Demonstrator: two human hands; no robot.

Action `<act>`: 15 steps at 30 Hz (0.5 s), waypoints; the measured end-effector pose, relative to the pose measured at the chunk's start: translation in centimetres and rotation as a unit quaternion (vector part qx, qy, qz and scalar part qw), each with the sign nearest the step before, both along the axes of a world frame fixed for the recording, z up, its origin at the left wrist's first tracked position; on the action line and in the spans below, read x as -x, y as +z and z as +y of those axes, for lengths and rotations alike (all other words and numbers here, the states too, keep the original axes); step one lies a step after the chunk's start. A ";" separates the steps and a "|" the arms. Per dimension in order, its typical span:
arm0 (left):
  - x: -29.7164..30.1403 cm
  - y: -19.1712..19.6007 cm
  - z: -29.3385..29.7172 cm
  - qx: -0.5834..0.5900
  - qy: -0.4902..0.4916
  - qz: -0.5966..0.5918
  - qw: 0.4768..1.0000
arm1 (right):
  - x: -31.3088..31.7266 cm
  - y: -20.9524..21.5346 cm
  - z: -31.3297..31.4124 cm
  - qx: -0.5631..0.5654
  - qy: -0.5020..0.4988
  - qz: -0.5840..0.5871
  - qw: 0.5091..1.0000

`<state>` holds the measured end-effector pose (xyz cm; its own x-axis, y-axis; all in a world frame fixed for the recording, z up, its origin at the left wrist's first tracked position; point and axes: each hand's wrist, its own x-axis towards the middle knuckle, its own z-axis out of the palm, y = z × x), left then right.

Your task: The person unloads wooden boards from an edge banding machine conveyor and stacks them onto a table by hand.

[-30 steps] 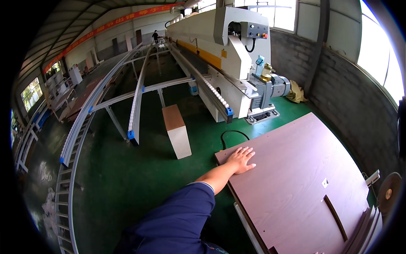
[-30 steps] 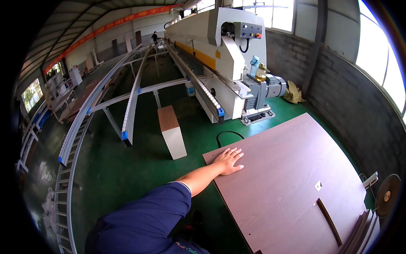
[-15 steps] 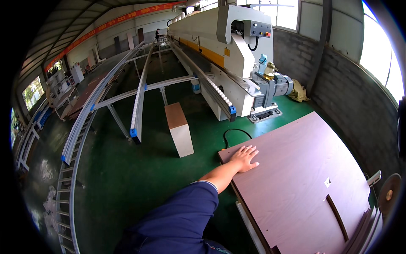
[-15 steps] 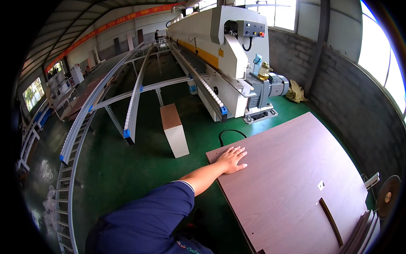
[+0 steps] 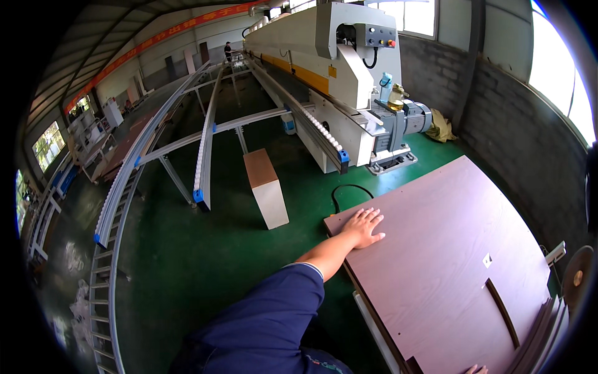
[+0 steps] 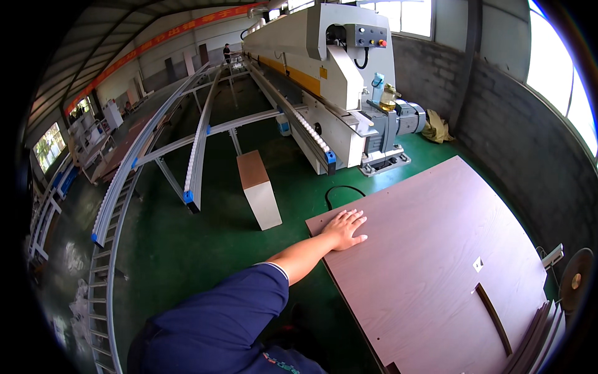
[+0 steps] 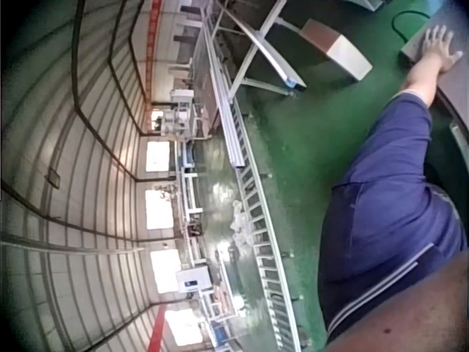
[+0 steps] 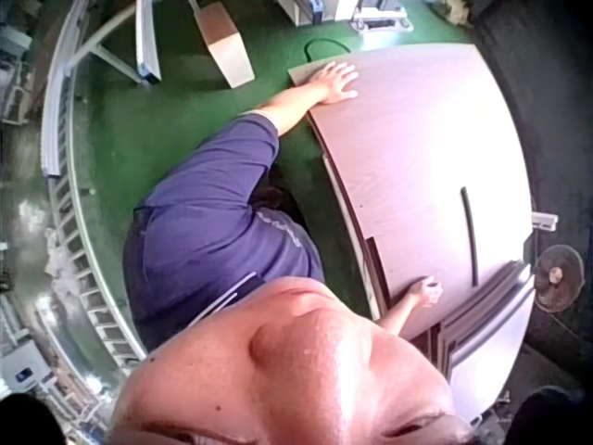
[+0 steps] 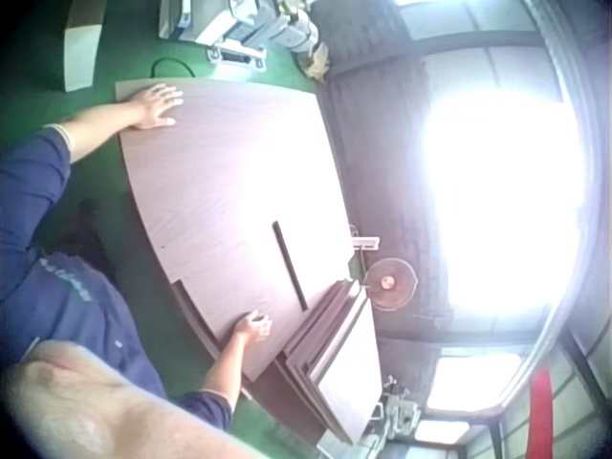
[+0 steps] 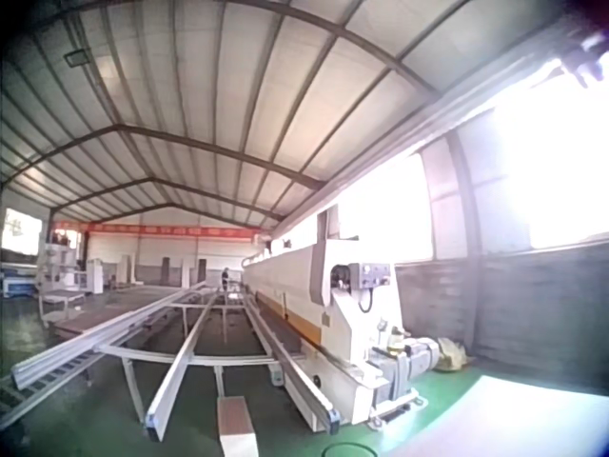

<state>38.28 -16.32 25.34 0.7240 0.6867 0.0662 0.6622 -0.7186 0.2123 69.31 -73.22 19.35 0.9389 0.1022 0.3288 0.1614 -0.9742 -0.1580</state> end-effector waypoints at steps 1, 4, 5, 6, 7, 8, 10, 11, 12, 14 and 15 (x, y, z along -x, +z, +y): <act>0.0 0.0 0.0 0.000 0.001 0.000 1.000 | 0.0 -0.1 0.0 0.000 0.000 0.001 1.000; -0.1 -0.1 0.1 -0.005 -0.001 0.002 1.000 | -0.2 -0.5 -0.1 0.003 0.001 -0.014 1.000; 0.0 0.0 0.2 -0.006 -0.001 0.003 1.000 | -0.3 -0.6 -0.1 0.004 0.006 -0.031 0.999; 0.0 -0.1 0.2 -0.006 0.000 0.000 1.000 | -0.4 -0.8 -0.2 0.005 0.010 -0.048 0.999; 0.1 -0.1 0.2 -0.007 0.002 -0.003 1.000 | -0.3 -0.9 -0.2 0.005 0.010 -0.047 0.999; 0.2 -0.1 0.2 -0.007 0.002 -0.002 1.000 | -0.3 -0.8 -0.1 0.005 0.018 -0.060 0.998; 0.6 0.0 0.1 -0.009 0.005 -0.001 1.000 | -0.3 -0.9 0.0 0.004 0.027 -0.070 0.997; 0.6 0.1 -0.1 -0.009 0.004 0.000 1.000 | -0.3 -1.0 -0.1 0.006 0.026 -0.072 0.997; 0.7 0.4 -0.3 -0.006 0.006 0.004 1.000 | -0.4 -1.0 -0.2 0.008 0.024 -0.073 0.997; 0.3 0.5 -0.6 0.000 -0.001 0.010 1.000 | -1.2 -1.8 -0.5 0.009 0.034 -0.103 0.994; -0.1 0.4 -0.7 0.002 -0.001 0.007 1.000 | -1.7 -2.3 -0.9 0.012 0.043 -0.134 0.990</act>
